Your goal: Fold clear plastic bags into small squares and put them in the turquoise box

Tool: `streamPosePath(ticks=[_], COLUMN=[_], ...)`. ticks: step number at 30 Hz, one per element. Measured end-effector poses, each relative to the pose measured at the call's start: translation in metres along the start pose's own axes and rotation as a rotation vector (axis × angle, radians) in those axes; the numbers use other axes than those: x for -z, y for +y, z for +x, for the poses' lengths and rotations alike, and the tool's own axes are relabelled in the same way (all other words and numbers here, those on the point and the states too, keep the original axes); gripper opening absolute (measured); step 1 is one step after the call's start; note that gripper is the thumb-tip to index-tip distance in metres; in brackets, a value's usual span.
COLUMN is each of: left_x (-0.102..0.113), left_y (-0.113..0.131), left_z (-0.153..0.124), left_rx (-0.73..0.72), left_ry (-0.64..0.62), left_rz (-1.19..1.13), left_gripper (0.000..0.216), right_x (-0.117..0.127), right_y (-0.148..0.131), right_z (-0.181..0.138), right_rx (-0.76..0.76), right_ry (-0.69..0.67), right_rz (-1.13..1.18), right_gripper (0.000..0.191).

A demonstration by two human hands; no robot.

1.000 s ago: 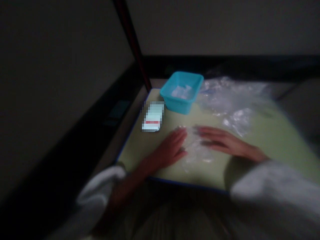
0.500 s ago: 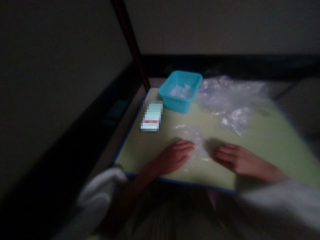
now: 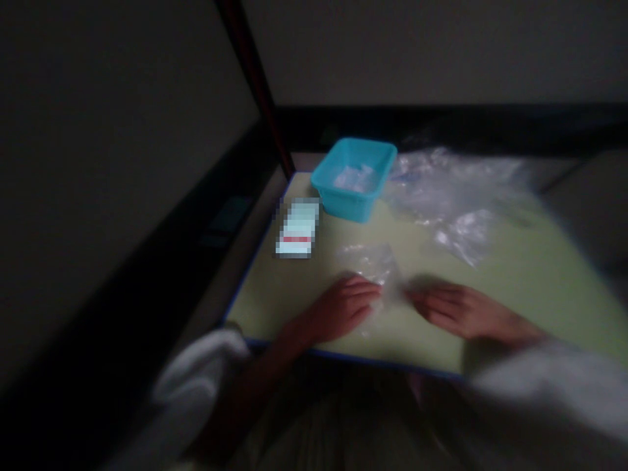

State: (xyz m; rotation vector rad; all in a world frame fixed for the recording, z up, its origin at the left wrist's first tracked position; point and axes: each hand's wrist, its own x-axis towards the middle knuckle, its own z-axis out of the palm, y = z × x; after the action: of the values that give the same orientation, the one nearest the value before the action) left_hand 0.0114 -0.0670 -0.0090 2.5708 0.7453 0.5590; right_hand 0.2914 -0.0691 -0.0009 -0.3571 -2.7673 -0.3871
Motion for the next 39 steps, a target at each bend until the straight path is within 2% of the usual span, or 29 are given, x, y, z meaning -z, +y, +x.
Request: streamPosePath(ticks=[7,14,19,23,28,34,39], left_x=[0.001,0.011,0.014,0.013,0.012,0.012,0.010], left_y=[-0.002,-0.014,-0.017,-0.017,-0.014,-0.011,-0.012], left_z=[-0.002,-0.025,-0.036,-0.038,-0.040,-0.030,-0.021], left_rx=[-0.004,0.239,0.285,0.319,0.505,0.734,0.826], left_ry=[0.006,0.096,0.132,0.211,0.327,0.443,0.499], left_rz=[-0.024,-0.027,-0.037,-0.076,-0.161,-0.405,-0.400], left_gripper=[0.029,0.029,0.026,0.023,0.019,0.042,0.046], right_x=[-0.013,-0.026,-0.027,-0.022,-0.014,-0.018,-0.033], right_y=[0.020,0.036,0.038,0.041,0.050,0.059,0.060], right_z=[0.003,0.002,0.004,0.013,0.030,0.049,0.057], right_rx=[0.054,-0.070,-0.141,-0.298,-0.581,-0.849,-0.999], right_ry=[-0.012,-0.038,-0.010,-0.025,-0.087,-0.059,0.007], right_rz=[0.000,0.130,0.231,0.393,0.660,0.920,0.970], right_gripper=[0.032,0.036,0.032,0.030,0.028,0.033,0.026])
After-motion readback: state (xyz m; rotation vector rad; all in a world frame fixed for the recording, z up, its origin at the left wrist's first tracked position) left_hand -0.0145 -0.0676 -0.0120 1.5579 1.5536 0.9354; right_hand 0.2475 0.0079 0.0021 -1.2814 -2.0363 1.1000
